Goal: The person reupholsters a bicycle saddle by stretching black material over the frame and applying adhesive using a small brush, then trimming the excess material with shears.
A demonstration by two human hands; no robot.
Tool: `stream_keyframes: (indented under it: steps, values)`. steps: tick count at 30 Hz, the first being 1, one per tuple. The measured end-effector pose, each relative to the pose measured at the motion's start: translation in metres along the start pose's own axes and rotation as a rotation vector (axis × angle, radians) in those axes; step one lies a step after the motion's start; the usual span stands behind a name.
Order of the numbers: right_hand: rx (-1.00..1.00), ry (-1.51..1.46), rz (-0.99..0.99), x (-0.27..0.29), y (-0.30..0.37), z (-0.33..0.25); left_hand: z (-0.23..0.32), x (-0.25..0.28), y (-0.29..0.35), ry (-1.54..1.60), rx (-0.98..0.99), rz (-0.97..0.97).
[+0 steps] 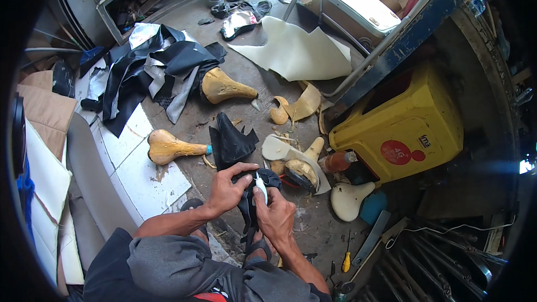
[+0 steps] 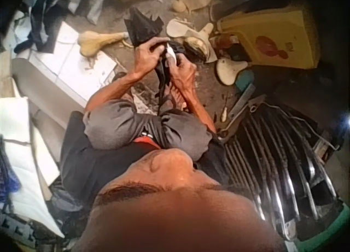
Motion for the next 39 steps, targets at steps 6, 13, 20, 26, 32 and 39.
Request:
stream_keyframes:
  steps: [6, 13, 20, 26, 32, 39]
  values:
    - [-0.025, 0.001, 0.019, 0.004, -0.001, 0.006, 0.002, -0.003, -0.001, -0.027, 0.018, -0.025]
    - [-0.017, 0.029, -0.001, 0.007, -0.002, 0.004, -0.002, -0.005, 0.000, -0.014, 0.069, -0.038]
    - [-0.164, -0.295, -0.039, 0.010, 0.001, 0.019, -0.025, 0.002, -0.004, 0.082, 0.088, -0.010]
    - [-0.173, -0.670, 0.081, 0.044, 0.003, 0.074, -0.041, 0.011, -0.007, 0.176, 0.110, 0.011]
    - [-0.279, -0.559, 0.358, 0.048, 0.025, 0.204, -0.032, 0.021, -0.007, 0.168, 0.122, 0.003]
    - [-0.676, 0.406, 0.355, 0.055, 0.093, 0.365, -0.005, 0.012, -0.004, 0.077, 0.015, -0.039]
Point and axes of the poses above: each hand's wrist, its own y-axis away from the middle knuckle, its own x-axis out of the back of the hand, z = x × y, the point moved 6 cm from there along -y, towards the middle knuckle, and after that the axes turned 4 degrees about -x, right-handed, at the moved point
